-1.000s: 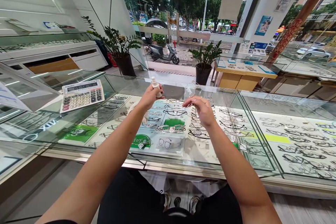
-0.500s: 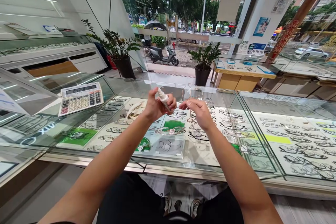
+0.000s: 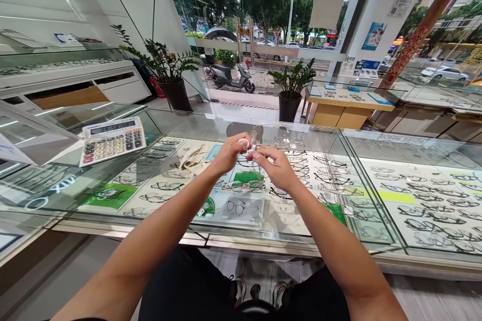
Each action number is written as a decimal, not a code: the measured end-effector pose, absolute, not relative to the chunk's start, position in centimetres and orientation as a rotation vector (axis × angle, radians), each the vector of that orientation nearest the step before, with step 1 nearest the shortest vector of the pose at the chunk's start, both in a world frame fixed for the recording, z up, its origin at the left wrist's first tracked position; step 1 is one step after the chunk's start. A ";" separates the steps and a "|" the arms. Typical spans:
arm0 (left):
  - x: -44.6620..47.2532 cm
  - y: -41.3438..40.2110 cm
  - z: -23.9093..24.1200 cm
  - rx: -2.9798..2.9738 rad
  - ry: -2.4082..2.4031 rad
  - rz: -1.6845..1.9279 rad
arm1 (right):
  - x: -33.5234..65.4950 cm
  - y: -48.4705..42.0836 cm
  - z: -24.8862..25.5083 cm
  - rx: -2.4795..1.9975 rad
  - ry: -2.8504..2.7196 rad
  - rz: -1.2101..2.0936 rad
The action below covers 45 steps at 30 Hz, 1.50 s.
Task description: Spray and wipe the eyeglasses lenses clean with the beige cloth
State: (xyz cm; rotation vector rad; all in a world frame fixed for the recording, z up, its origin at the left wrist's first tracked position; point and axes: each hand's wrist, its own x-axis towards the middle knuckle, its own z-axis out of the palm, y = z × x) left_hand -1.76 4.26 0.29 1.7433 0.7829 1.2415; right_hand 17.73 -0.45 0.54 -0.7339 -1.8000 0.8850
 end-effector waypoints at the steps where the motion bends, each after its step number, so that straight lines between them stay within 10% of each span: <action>1: -1.8 4.2 0.3 1.755 0.783 1.259 | 17.7 -0.4 0.5 -0.727 -1.807 0.890; 45: -13.8 12.2 -3.7 1.735 2.109 0.788 | 19.5 1.6 -0.1 -0.813 -1.523 0.920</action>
